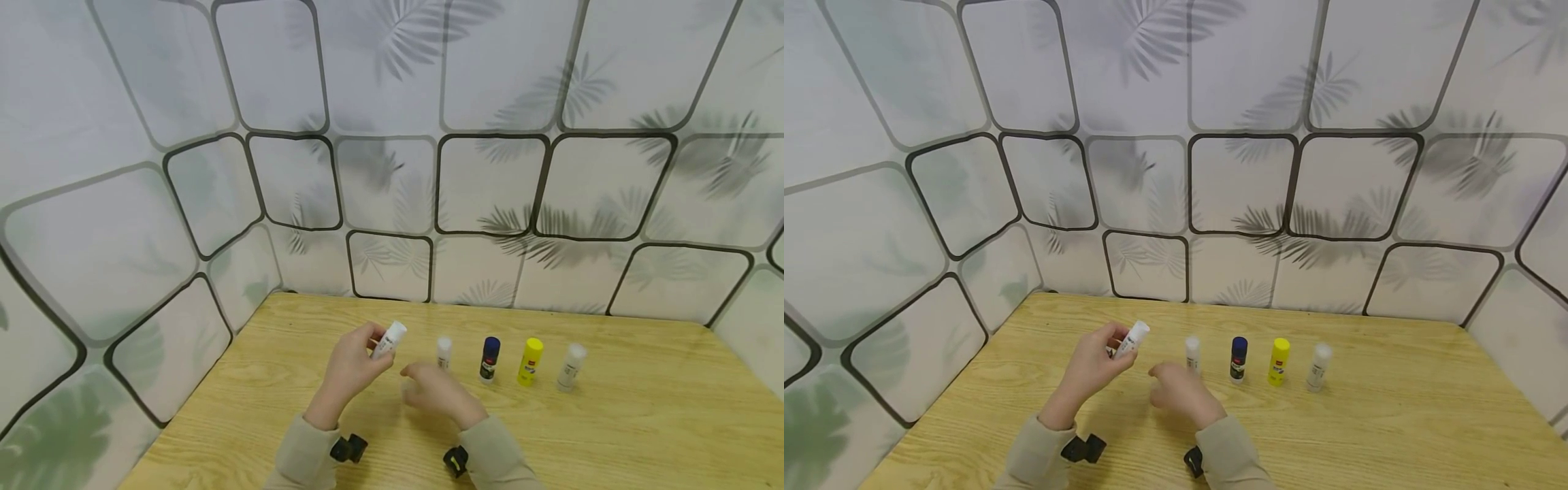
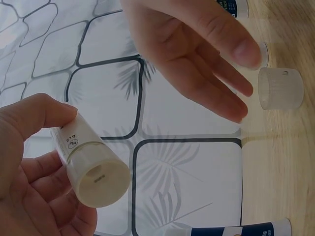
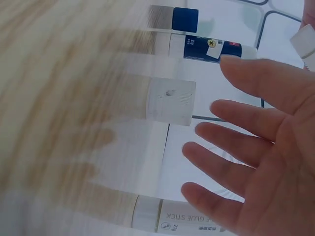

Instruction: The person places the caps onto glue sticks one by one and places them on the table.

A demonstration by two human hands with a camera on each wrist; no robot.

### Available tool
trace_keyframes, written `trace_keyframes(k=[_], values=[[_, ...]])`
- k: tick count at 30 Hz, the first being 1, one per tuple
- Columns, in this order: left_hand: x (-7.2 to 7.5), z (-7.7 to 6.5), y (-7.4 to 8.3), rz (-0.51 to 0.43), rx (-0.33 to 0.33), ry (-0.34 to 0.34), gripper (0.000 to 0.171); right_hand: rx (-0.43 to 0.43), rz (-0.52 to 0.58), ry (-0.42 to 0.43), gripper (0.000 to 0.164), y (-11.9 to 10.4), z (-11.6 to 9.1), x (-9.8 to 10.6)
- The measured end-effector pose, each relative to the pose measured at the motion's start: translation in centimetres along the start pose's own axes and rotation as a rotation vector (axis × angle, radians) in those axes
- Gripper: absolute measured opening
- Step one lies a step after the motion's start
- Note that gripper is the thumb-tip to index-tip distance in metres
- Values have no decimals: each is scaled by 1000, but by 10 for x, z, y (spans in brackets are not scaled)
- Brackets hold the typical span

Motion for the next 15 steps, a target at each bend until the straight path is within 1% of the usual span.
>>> trace_keyframes(k=[5, 12, 15], values=[[0, 0, 1, -1, 5, -8, 20, 26, -18, -48, 38, 1, -1, -1], [0, 0, 1, 2, -2, -6, 19, 17, 9, -75, 31, 0, -1, -1], [0, 0, 1, 3, -4, -7, 19, 19, 1, -90, 28, 0, -2, -2]])
Point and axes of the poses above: each hand's wrist, its own z-axis towards the middle knuckle, its own x-axis out of the back of the hand, y = z × x, the point moved 1 cm from there along z, towards the middle knuckle, and after that the axes turned 3 degrees about z, right-handed, at the moved point
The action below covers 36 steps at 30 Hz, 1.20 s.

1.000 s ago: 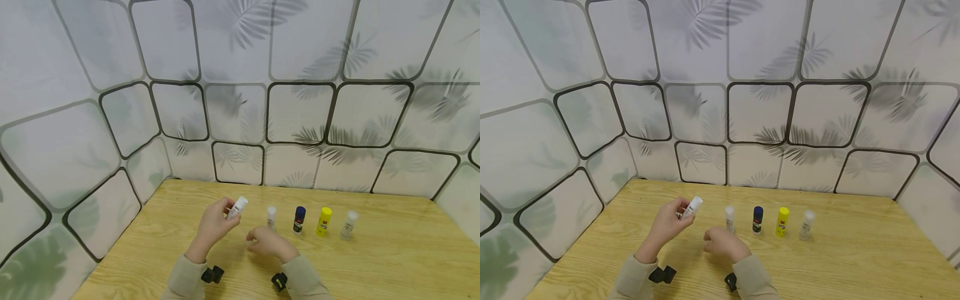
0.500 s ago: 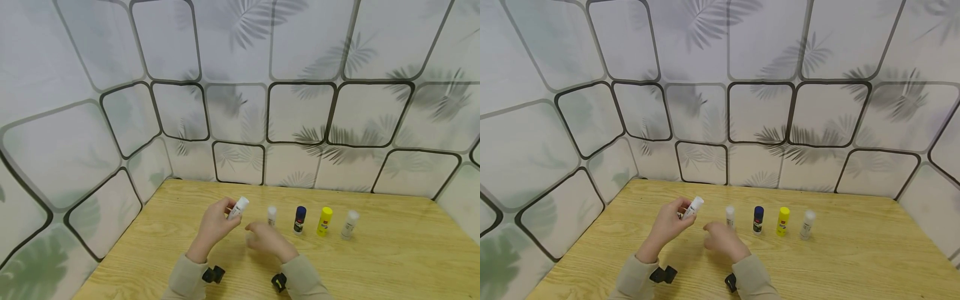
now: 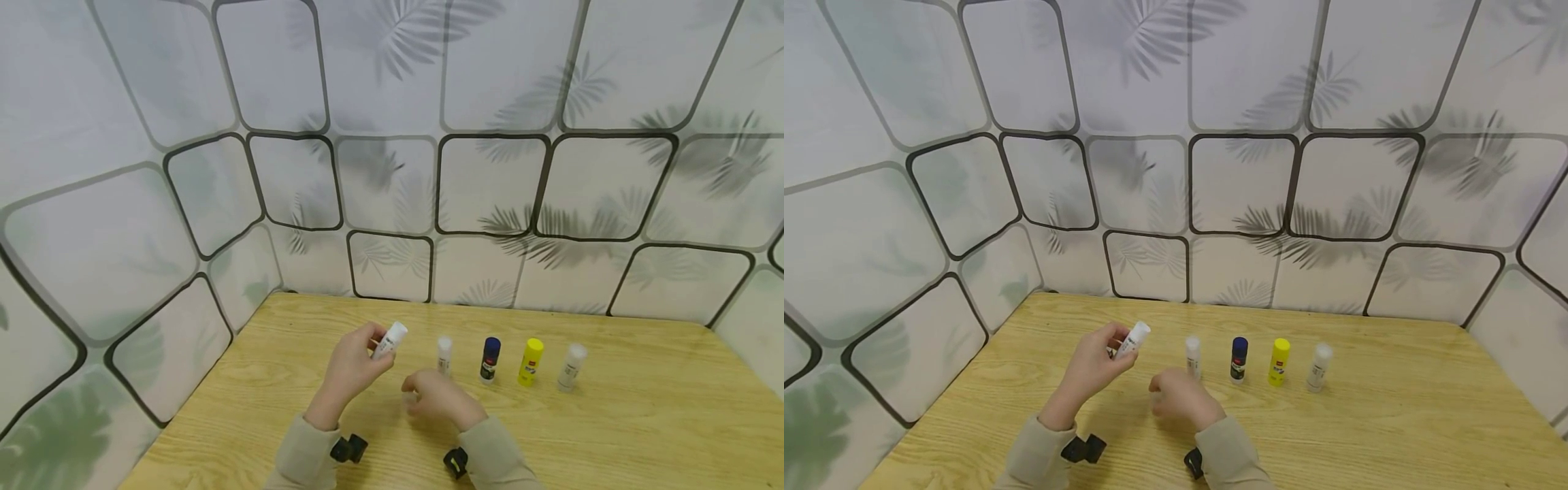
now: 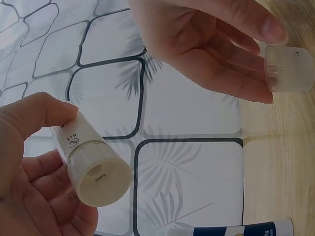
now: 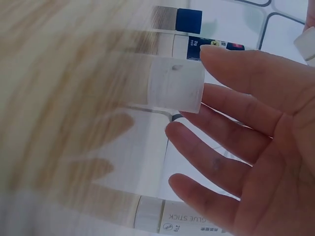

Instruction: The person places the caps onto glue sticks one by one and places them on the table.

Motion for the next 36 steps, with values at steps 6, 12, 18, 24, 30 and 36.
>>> trace_keyframes(k=[6, 12, 18, 24, 30, 36], values=[[1, -1, 1, -10, -9, -8, 20, 25, -19, -18, 23, 0, -1, -1], [1, -1, 3, -38, -71, -16, 19, 31, 11, -27, 19, 0, -3, 2], [1, -1, 4, -48, -101, -53, 19, 71, 105, 51, 23, -4, -7, 13], [1, -1, 4, -67, -120, -84, 20, 145, 173, 146, 21, -10, -12, 26], [0, -1, 5, -64, -143, -108, 19, 160, 253, 346, 24, -13, -15, 34], [0, -1, 5, -54, -160, -113, 19, 133, 287, 451, 25, -13, -19, 42]])
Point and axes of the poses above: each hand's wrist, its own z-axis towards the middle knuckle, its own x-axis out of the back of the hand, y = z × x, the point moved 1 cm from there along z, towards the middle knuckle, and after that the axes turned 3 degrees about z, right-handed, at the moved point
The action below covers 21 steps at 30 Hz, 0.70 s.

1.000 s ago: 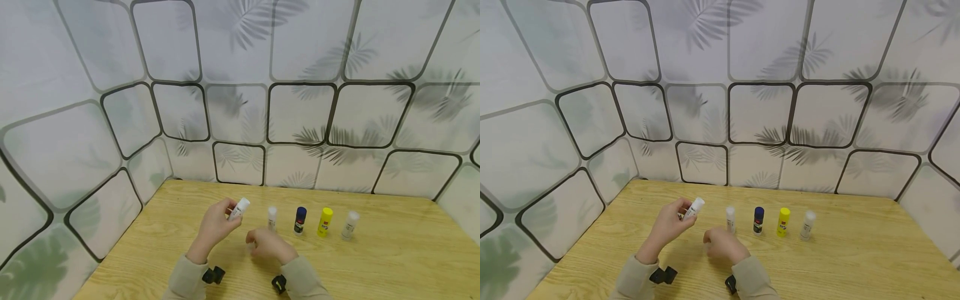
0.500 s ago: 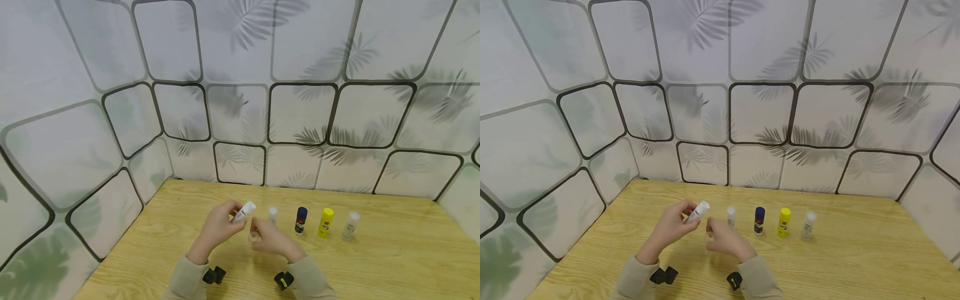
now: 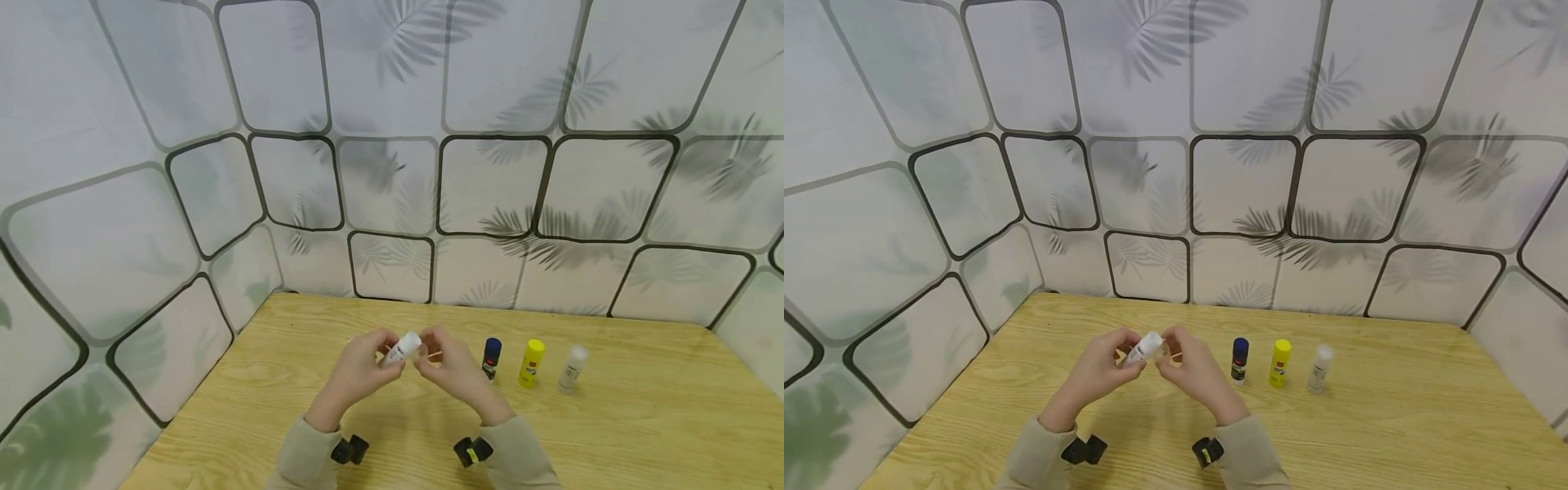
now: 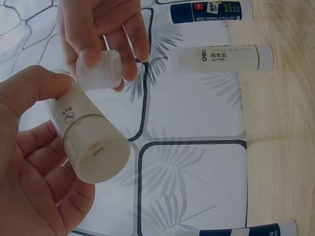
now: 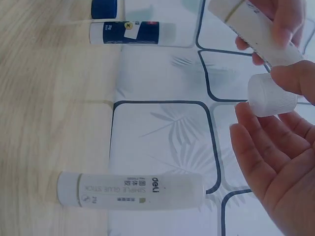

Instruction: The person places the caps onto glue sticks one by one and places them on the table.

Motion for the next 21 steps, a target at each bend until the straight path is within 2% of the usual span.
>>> trace_keyframes(k=[5, 10, 15, 21], values=[[0, 0, 0, 12, -5, 1, 19, 6, -3, 45, 32, -3, -1, 9], [0, 1, 0, 20, -16, -3, 19, 46, -13, 82, 31, -6, -1, 18], [-1, 1, 0, 13, -34, -19, 19, 101, 6, 76, 24, -7, -2, 23], [0, 0, 4, 8, -45, -32, 19, 150, 39, 72, 24, -9, -4, 26]])
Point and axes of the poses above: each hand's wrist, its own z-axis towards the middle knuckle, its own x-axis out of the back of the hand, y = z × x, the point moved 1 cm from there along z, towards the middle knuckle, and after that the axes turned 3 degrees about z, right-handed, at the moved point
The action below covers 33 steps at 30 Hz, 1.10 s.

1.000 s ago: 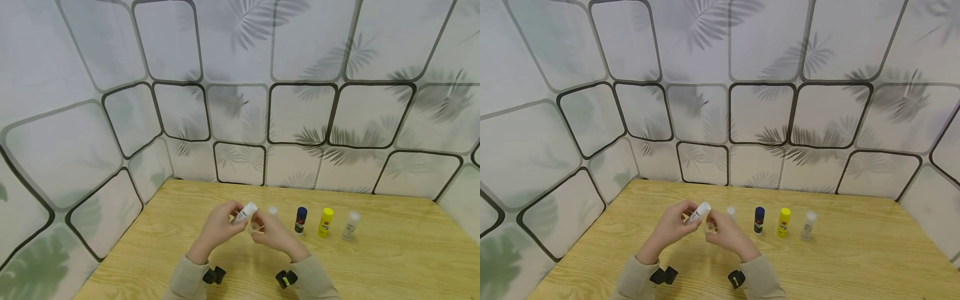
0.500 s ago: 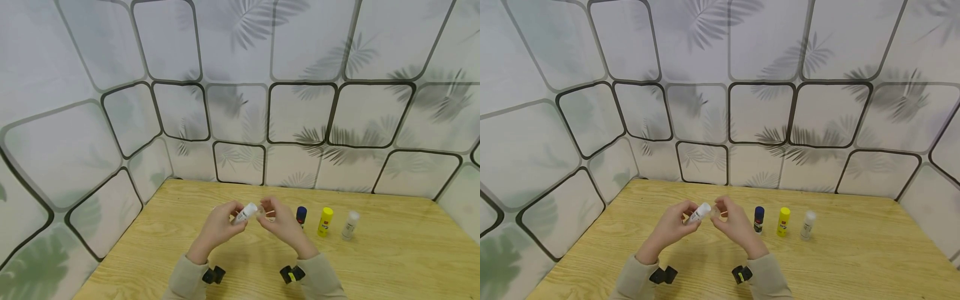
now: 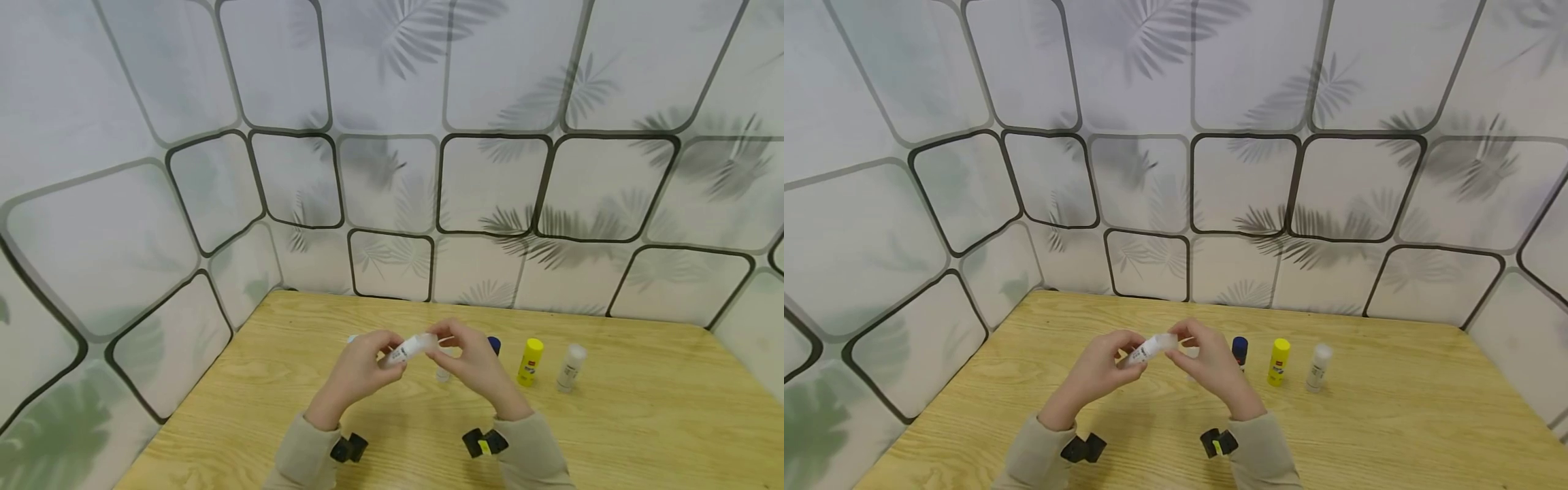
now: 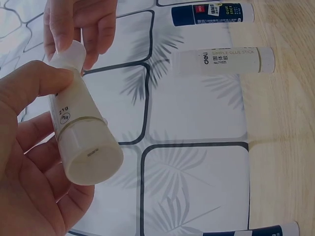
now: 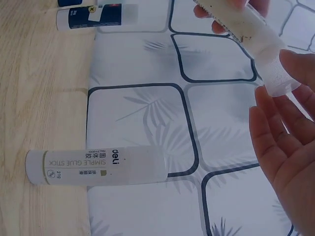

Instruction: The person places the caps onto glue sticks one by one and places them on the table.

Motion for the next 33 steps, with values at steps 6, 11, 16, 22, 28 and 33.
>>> trace_keyframes(k=[6, 11, 16, 22, 28, 33], values=[[0, 0, 2, 17, -14, -5, 21, 20, -11, -3, 25, -3, -1, 4], [0, -1, 4, 15, -28, 0, 22, 26, -12, -22, 25, -20, 0, 6], [1, -1, 7, 41, -56, 25, 22, 16, -4, -34, 24, -36, 1, 5], [2, -2, 10, 67, -77, 46, 22, 31, -25, -45, 24, -16, 0, 2], [2, -1, 10, 74, -98, 41, 22, 54, -24, -77, 26, -8, -2, 6], [1, -2, 12, 136, -180, 94, 24, 43, -13, -77, 28, -13, -4, 6]])
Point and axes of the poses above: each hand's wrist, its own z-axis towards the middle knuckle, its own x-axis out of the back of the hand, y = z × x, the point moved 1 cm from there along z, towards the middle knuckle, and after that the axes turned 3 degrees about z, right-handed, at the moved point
